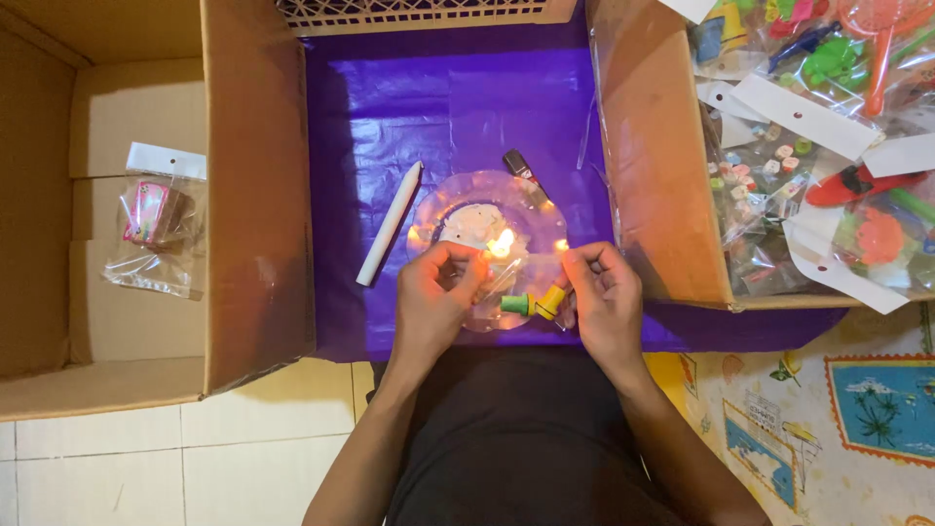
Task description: Sealing small plastic bags containing colorful items using a lighter
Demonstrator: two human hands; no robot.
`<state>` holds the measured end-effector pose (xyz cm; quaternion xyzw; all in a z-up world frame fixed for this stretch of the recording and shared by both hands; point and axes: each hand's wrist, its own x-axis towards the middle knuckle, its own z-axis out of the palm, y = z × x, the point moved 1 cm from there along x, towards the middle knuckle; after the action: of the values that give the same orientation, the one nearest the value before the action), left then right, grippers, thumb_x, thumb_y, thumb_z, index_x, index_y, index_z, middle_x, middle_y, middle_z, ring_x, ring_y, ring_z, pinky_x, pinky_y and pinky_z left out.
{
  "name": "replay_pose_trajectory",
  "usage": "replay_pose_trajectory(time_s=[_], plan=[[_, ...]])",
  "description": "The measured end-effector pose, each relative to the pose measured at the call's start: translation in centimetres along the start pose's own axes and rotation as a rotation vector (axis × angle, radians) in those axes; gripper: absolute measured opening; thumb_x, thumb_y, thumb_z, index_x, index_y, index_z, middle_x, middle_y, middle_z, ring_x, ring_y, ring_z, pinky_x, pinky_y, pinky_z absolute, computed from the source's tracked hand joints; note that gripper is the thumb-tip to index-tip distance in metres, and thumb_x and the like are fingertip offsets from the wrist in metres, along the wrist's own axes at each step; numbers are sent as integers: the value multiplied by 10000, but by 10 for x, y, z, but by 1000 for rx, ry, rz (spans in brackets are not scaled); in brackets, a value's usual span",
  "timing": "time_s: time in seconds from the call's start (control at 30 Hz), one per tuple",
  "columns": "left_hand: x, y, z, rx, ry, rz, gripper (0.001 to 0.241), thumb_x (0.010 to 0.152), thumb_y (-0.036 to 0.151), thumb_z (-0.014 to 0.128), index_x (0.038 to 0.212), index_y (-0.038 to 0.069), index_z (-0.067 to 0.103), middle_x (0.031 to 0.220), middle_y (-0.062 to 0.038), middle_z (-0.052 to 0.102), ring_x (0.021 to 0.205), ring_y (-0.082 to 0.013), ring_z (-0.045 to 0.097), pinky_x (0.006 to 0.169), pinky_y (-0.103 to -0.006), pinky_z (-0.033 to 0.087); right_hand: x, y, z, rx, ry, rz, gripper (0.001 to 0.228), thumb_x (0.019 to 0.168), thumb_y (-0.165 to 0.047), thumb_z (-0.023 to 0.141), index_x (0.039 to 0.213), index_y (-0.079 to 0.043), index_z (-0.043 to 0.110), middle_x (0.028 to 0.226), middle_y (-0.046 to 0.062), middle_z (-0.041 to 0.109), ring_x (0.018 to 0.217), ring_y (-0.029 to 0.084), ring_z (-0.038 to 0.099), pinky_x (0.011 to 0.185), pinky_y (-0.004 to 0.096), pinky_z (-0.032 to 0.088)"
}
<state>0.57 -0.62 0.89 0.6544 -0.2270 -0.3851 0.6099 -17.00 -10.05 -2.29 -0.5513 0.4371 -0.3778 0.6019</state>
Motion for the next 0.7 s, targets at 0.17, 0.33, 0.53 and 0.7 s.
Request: replay_pose_trajectory(time_s=[0.17,0.33,0.53,0.7], plan=[[11,-20,-16,75,48,48,70,863,91,789,870,24,767,653,-82,687,634,-105,610,603,-246,560,2,-7,14,-12,-29,1,172,1001,-92,631,897,44,639,651,147,618,326,178,580,274,252,455],[15,-27,-22,-7,67,17,88,873,87,781,868,9,742,640,-94,684,597,-111,632,558,-219,570,-3,-8,18,16,-74,-8,175,1004,-103,645,914,47,638,672,165,618,348,179,600,278,234,453],[4,-6,0,60,13,41,91,857,77,773,866,-11,755,661,-136,722,644,-131,652,622,-274,594,-7,-4,-1,3,11,56,163,1022,-76,598,930,58,612,682,173,602,411,217,638,290,245,465],[13,-31,-12,15,32,42,92,892,84,763,866,-3,749,649,-128,705,602,-137,663,542,-250,597,-4,7,5,23,-39,27,177,1017,-91,606,949,73,614,684,186,609,419,223,654,282,234,462]])
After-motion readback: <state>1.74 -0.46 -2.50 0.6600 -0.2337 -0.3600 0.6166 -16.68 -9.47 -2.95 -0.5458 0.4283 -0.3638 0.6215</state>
